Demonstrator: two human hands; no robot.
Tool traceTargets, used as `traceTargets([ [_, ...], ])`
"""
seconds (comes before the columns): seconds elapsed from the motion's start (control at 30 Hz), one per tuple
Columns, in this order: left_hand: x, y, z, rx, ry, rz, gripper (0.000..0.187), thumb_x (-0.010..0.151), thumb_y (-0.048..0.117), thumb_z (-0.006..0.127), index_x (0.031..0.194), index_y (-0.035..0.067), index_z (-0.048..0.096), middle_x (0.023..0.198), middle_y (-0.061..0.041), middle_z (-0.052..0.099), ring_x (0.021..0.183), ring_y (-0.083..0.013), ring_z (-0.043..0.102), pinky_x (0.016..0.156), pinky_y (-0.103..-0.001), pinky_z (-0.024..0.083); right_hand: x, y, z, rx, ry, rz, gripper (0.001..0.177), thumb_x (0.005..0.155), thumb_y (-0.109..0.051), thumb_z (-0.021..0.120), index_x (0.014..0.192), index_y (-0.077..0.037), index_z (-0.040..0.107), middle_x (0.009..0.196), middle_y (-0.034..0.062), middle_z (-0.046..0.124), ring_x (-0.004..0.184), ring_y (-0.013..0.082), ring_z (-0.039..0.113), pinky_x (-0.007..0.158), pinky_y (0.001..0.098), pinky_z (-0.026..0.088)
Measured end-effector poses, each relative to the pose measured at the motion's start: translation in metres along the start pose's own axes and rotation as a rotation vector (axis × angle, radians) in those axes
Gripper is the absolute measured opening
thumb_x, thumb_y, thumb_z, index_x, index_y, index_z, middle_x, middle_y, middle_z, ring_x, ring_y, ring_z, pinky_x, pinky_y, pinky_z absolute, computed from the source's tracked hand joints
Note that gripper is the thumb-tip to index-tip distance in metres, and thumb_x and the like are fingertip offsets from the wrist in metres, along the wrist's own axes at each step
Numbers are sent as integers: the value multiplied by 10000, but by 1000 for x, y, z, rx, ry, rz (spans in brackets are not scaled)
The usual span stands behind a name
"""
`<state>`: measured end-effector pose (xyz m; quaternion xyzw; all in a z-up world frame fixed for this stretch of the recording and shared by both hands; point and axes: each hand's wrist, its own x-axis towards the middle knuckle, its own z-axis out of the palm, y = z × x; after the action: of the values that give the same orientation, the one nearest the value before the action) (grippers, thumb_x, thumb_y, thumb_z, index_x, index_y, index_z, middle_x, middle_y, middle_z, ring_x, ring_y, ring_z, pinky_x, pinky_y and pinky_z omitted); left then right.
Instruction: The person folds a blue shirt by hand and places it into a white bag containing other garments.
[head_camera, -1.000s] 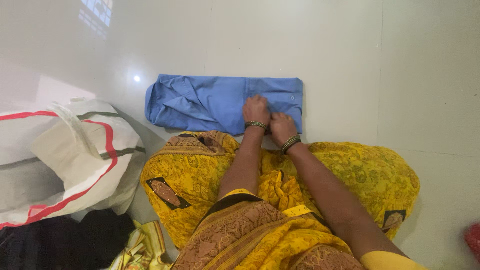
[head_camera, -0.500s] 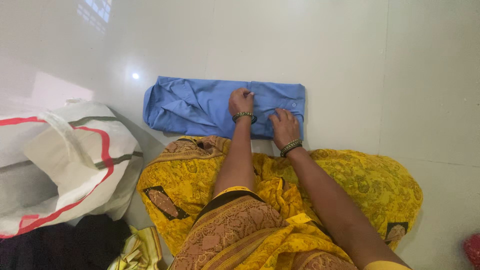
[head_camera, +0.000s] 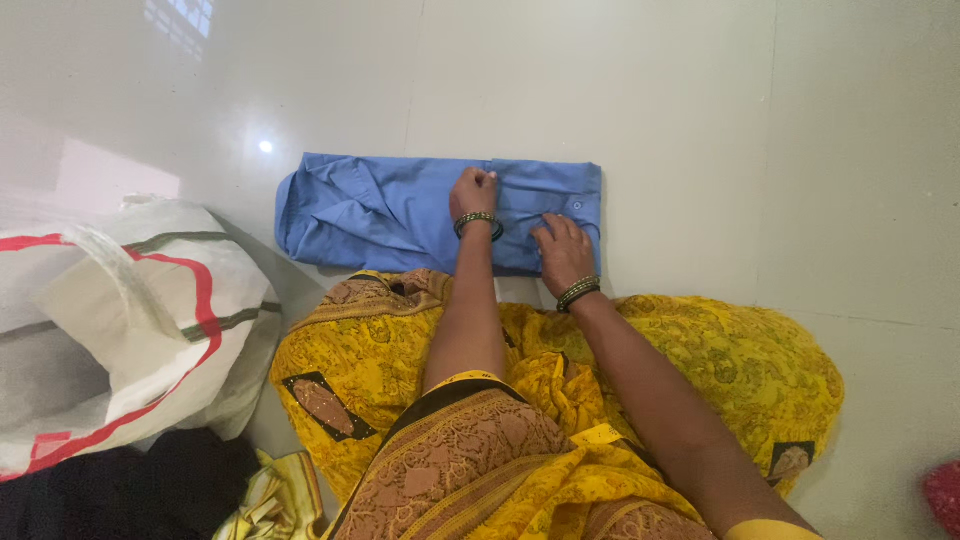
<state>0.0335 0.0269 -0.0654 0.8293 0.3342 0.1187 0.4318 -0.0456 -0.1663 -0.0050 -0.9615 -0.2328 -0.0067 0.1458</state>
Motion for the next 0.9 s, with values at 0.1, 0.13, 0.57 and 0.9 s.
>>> traceTargets([
  [0.1,-10,3,-3,-55,175,136,157,867,236,773,858,98,699,860,-114,729,812,-334,703,727,-442,550,0,-2,-5,34,2,-1,326,878,-82,604,1193,-131,675,1415,143,569,1335,366,494,1092,523,384],
  [0.13,-17,6,-5,-68,251,212,137,875,214,760,862,97,690,859,-109,722,818,-331,695,730,-442,546,0,-3,-5,39,4,-3,348,856,-86,605,1193,-129,678,1397,149,574,1320,371,496,1079,528,385],
  [0.57,-48,50,-32,274,238,346,385,832,117,758,1201,74,655,1251,-158,605,1121,-378,592,924,-485,507,5,3,-7,98,68,4,290,859,-57,670,1140,-119,710,1341,113,629,1273,340,558,1051,505,441],
  [0.9,25,32,-11,151,-130,342,282,709,239,875,909,113,722,994,-95,699,989,-334,645,833,-465,533,3,-3,-7,55,42,1,335,831,-54,683,1161,-108,665,1383,141,584,1299,360,522,1062,520,418],
])
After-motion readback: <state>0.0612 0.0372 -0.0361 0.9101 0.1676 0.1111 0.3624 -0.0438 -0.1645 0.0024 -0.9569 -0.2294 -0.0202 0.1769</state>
